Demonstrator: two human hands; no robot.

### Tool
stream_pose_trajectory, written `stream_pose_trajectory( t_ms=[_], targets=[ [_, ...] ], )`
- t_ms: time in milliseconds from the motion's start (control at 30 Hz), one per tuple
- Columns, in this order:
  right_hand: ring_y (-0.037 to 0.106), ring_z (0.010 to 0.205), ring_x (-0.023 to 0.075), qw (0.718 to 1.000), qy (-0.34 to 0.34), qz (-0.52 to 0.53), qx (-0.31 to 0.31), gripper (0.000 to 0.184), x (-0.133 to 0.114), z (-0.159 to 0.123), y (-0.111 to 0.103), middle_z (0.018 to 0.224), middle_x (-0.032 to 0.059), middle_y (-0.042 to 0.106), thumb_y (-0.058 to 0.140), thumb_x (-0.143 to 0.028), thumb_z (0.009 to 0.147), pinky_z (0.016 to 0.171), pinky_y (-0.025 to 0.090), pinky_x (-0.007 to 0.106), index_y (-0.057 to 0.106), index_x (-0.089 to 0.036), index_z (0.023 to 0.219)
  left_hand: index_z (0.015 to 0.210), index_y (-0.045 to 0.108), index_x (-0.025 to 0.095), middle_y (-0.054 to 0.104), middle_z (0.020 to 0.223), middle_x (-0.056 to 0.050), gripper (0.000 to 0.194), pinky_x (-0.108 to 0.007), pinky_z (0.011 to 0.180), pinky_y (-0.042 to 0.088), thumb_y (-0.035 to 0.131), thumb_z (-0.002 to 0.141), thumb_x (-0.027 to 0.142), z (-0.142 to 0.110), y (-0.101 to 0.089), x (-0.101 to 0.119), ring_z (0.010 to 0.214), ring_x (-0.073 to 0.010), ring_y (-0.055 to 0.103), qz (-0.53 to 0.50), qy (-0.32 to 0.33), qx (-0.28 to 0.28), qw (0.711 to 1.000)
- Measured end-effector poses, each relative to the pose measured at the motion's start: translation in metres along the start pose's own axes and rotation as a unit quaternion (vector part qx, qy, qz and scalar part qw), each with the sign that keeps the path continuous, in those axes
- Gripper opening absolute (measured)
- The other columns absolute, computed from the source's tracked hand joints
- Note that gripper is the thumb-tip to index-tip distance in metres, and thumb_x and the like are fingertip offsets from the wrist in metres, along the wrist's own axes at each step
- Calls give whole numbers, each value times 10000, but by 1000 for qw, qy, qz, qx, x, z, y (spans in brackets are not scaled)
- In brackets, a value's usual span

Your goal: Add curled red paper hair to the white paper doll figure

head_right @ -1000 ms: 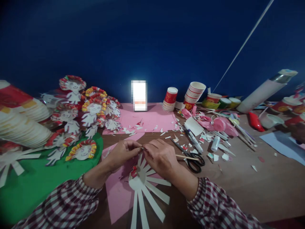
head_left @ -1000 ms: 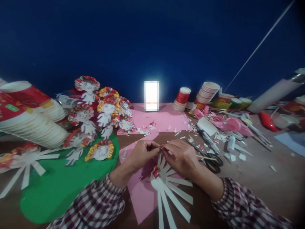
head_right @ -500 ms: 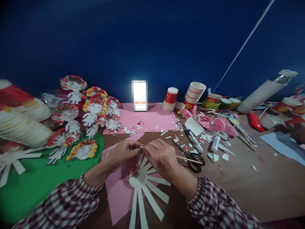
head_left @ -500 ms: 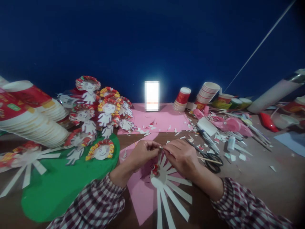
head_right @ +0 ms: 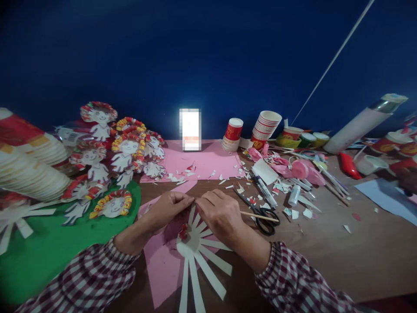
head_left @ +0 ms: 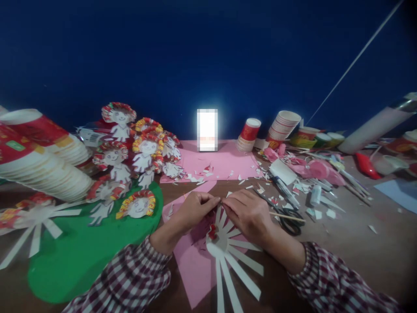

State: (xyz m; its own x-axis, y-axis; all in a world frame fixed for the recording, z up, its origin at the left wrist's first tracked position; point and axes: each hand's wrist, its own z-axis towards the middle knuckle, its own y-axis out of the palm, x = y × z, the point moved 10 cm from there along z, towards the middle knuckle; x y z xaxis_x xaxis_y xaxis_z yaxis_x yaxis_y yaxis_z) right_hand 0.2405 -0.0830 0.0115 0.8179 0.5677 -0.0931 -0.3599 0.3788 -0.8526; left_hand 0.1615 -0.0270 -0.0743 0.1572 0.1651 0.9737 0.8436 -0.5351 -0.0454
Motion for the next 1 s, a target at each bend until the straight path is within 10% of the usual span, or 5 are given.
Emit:
stream_pose_trajectory(
  t_ms=[1000],
  targets=[
    [556, 751, 156, 996, 81, 39, -29, 115, 17, -5, 15, 740, 38, 612, 503, -256, 872, 705, 391, 255, 591, -183, 853, 907, 636, 113, 653, 762, -40, 241, -221, 624, 436, 655, 693, 221, 2, -6, 7, 666, -118, 579, 8, 21, 9, 1000]
  ],
)
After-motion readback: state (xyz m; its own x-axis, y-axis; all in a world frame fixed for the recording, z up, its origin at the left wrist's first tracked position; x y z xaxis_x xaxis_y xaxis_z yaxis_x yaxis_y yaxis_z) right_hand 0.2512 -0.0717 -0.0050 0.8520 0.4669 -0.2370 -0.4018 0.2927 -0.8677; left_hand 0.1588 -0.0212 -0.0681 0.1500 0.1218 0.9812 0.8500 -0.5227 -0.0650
